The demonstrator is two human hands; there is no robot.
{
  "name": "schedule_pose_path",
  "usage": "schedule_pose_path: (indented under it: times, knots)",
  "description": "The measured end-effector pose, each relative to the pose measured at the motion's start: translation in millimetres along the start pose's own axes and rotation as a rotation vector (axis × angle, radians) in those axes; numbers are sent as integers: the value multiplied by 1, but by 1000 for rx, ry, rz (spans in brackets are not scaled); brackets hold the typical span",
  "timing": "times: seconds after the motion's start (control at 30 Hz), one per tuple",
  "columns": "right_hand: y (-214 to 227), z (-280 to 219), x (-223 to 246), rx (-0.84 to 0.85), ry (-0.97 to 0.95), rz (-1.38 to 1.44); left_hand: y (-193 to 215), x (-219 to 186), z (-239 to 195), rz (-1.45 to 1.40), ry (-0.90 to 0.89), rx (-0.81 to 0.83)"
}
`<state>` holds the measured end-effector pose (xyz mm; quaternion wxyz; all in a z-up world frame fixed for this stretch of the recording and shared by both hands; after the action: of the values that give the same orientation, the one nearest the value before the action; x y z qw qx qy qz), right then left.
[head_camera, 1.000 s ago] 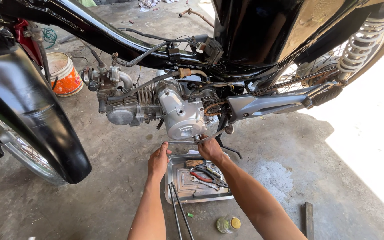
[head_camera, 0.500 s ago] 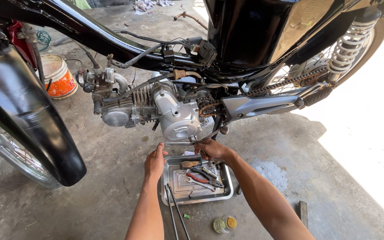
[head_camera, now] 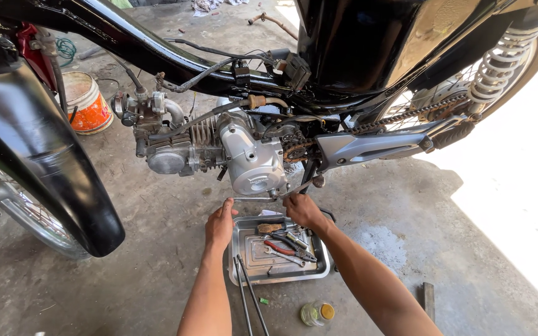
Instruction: The person uses a wrench to tighten a bolt on the motorcycle engine casing. They briefly pick up a rag to wipe their hands and then continue using the wrench on the engine.
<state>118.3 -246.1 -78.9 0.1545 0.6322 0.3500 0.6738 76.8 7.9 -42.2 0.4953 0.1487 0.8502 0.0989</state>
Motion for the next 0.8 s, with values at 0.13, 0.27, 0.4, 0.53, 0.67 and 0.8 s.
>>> schedule_pose_path:
  times: [0.13,0.27,0.4,0.53,0.67,0.8]
  knots:
    - [-3,7,-13,-20,35,82,-3,-3,-2,-33,-3,0]
    - [-15,30,-14,-102,216,-50,-3,1,2,-35,3,-4]
    - [-10,33,1,-270,524,-172,-2,1,3,-20,4,-3]
    - [6,31,17,-281,521,-213,-4,2,7,-31,4,-3]
    - [25,9,71,-254,416,-303,-3,2,8,-38,-3,-4]
    - [23,13,64,-241,270,-231,-3,1,8,-44,-7,-9]
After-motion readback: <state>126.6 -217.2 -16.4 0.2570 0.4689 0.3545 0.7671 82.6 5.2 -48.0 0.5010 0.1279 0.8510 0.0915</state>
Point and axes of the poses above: each hand's wrist, its own z-axis towards the middle knuckle, its own y-axis out of the back of the hand, x = y × z, the point moved 8 cm from there along z, towards the middle knuckle, and after that the axes turned 9 degrees about x, right-handed, at the moved point
